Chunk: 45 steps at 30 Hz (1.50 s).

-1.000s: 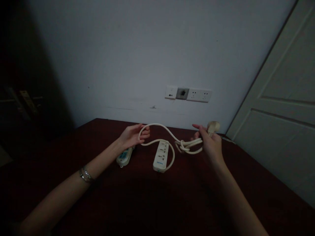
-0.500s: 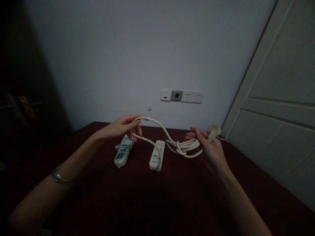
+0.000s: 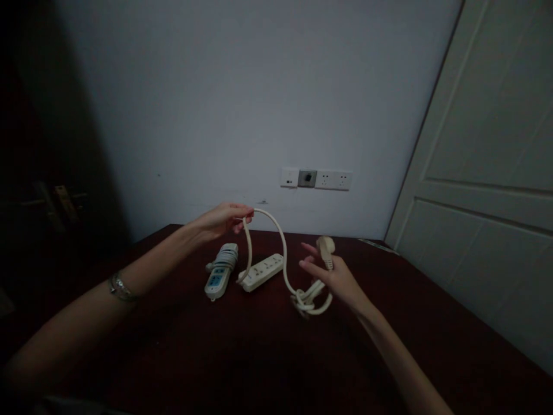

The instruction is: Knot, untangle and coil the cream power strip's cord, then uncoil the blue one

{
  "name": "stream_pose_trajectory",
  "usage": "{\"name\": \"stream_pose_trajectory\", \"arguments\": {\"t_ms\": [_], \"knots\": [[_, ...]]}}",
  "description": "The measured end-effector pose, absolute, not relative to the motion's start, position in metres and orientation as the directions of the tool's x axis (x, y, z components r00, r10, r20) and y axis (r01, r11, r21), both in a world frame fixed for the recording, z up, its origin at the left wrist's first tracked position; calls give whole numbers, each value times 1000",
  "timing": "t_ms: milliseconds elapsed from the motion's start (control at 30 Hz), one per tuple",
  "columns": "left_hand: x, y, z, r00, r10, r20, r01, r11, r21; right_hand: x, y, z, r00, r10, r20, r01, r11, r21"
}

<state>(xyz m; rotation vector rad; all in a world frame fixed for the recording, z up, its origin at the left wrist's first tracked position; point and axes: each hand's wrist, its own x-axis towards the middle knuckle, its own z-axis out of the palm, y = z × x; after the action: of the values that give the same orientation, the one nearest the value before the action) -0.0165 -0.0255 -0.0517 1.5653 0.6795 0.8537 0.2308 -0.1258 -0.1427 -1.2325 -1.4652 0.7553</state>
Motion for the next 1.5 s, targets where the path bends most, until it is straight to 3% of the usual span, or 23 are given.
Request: {"name": "stream_pose_trajectory", "arguments": {"t_ms": [133, 233, 367, 633, 767, 867, 967, 1100, 1233, 1300, 1400, 1500], "knots": [[-6, -26, -63, 546, 837, 36, -254, 124, 959, 206, -124, -141, -17, 952, 306, 390, 288, -875], [2, -25, -68, 527, 850, 7, -391, 235, 890, 192, -130, -146, 34, 956, 292, 399, 255, -881], [8, -28, -70, 478, 878, -12, -498, 282, 820, 178, -147, -154, 67, 947, 315, 449, 253, -857], [20, -49, -79, 500, 865, 39, -645, 342, 683, 170, -159, -158, -78, 808, 584, 552, 523, -649], [29, -69, -78, 492, 870, 38, -696, 367, 617, 167, -148, -154, -137, 859, 494, 528, 485, -697], [32, -77, -78, 477, 879, 20, -681, 355, 640, 165, -140, -152, -134, 909, 395, 437, 411, -800], [29, -68, -82, 502, 864, 49, -602, 309, 736, 167, -135, -150, -101, 958, 269, 311, 287, -906], [20, -40, -94, 610, 792, -7, -302, 241, 922, 174, -131, -146, -111, 972, 208, 179, 226, -958], [15, -22, -111, 547, 836, 51, 3, -62, 998, 182, -124, -141, -132, 975, 179, 100, 193, -976], [16, -17, -118, 494, 842, 218, 96, -302, 949, 188, -120, -140, -140, 975, 173, 80, 185, -979], [16, -8, -123, 483, 723, 495, 122, -615, 779, 195, -115, -140, -184, 970, 157, 48, 168, -985], [14, 4, -122, 598, 568, 565, 100, -753, 651, 200, -115, -143, -204, 966, 157, -16, 158, -987]]}}
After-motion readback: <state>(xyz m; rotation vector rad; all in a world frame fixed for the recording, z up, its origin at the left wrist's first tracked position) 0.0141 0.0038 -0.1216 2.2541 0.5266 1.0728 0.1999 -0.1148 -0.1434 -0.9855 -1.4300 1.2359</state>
